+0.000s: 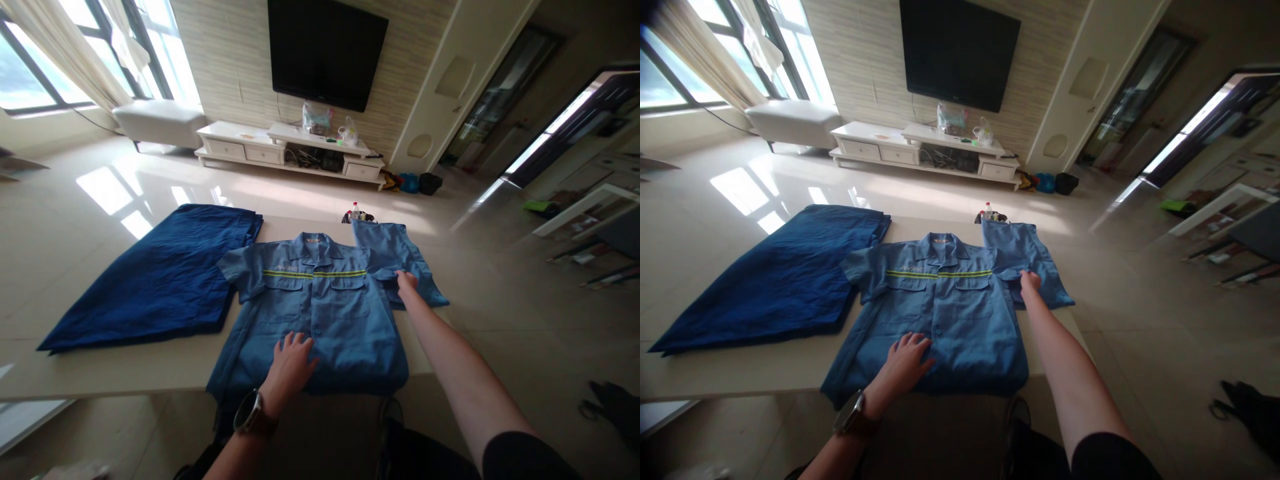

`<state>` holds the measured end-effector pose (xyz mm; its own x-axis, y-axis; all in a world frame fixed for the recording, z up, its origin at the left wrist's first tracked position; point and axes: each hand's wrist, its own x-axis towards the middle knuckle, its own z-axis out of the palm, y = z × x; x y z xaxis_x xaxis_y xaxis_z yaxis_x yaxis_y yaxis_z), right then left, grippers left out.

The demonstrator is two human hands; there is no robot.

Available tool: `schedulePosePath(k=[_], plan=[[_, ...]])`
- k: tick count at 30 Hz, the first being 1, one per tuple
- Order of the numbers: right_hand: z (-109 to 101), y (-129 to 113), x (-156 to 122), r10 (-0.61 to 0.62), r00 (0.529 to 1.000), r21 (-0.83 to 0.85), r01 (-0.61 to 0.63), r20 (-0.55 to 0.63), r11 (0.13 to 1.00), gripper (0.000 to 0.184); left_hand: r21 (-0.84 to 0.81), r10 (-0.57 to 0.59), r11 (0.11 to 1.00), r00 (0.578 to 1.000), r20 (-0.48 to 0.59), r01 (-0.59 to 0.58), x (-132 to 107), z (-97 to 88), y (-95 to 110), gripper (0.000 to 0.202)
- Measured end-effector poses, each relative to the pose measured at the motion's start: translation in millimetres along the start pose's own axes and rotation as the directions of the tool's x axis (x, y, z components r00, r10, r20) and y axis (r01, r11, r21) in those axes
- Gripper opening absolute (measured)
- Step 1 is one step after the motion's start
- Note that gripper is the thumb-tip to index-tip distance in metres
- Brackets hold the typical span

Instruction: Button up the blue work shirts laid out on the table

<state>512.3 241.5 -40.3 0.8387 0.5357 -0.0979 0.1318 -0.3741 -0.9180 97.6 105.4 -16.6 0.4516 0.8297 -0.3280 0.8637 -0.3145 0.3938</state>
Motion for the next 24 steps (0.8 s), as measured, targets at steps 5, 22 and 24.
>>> schedulePosePath(k=[5,22,24], plan=[[37.6,-6.2,-32.9,-0.413,0.854,-0.049,0.450,0.317,0.892,0.006,-0.029,0.038,0.999,0.999,0.014,-0.038,0.0,-0.3,1.3,0.045],[28.8,15.4,-60.7,-0.338,0.637,-0.281,0.670,0.693,0.688,0.053,-0.102,0.040,0.994,0.999,0.007,-0.039,-10.4,-16.6,-14.2,0.037],[28.8,6.9,-65.7,-0.383,0.572,-0.264,0.745,0.725,0.613,0.054,-0.107,0.047,0.993,0.999,-0.002,-0.047,-11.6,-18.4,-14.5,0.036]])
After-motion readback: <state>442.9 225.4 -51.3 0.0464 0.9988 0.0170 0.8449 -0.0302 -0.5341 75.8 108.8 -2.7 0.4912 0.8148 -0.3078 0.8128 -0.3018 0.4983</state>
